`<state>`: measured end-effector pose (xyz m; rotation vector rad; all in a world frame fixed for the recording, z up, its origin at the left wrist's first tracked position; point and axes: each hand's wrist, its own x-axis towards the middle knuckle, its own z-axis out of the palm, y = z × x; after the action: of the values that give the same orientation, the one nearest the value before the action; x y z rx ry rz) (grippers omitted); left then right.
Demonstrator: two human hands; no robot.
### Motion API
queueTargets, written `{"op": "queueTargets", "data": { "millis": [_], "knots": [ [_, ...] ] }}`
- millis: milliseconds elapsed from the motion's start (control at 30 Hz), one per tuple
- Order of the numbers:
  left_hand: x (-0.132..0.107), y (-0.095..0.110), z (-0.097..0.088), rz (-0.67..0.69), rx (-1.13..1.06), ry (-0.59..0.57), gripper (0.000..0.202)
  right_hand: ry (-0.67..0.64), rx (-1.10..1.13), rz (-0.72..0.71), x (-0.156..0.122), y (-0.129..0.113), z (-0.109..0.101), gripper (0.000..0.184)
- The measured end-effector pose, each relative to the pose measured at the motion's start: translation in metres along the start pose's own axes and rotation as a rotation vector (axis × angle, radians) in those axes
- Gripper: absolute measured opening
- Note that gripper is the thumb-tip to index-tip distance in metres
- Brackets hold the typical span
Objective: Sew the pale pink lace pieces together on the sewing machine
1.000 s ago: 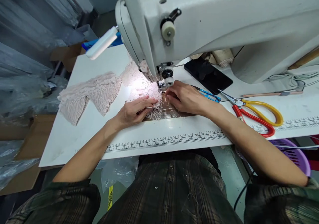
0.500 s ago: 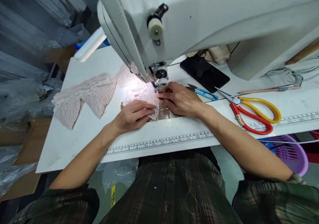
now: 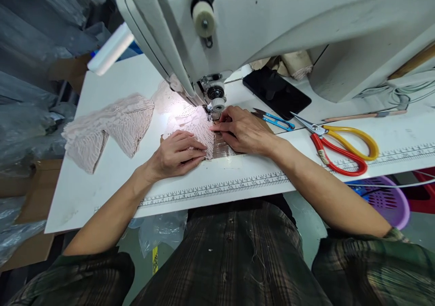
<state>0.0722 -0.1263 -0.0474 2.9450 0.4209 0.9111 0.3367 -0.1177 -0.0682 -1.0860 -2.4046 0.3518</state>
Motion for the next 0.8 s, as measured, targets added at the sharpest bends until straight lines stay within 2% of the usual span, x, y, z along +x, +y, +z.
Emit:
{"op": "queueTargets", "data": {
  "millis": [233,400,533,667,800],
  "knots": [
    [-0.002,0.003,-0.001,0.014,0.044,-0.039,0.005,-0.033,-0.052,-0.04,0.0,-0.008,-0.004,0.036],
    [0.005,0.007,-0.013,-0.003,-0.002,-0.188,0.014,-0.044,-0.05,-0.029,-0.001,-0.009,-0.005,0.037],
    [0.018,-0.003,-0.019,-0.015,-0.13,-0.276,0.018,-0.045,-0.075,-0.018,-0.001,-0.009,-0.003,0.037],
    [0.023,-0.013,-0.015,-0.059,-0.262,-0.263,0.017,-0.035,-0.11,-0.024,-0.001,-0.011,-0.003,0.037],
    [0.018,-0.012,-0.012,-0.086,-0.297,-0.222,0.018,-0.042,-0.11,-0.031,-0.002,-0.013,-0.005,0.036]
  ]
}}
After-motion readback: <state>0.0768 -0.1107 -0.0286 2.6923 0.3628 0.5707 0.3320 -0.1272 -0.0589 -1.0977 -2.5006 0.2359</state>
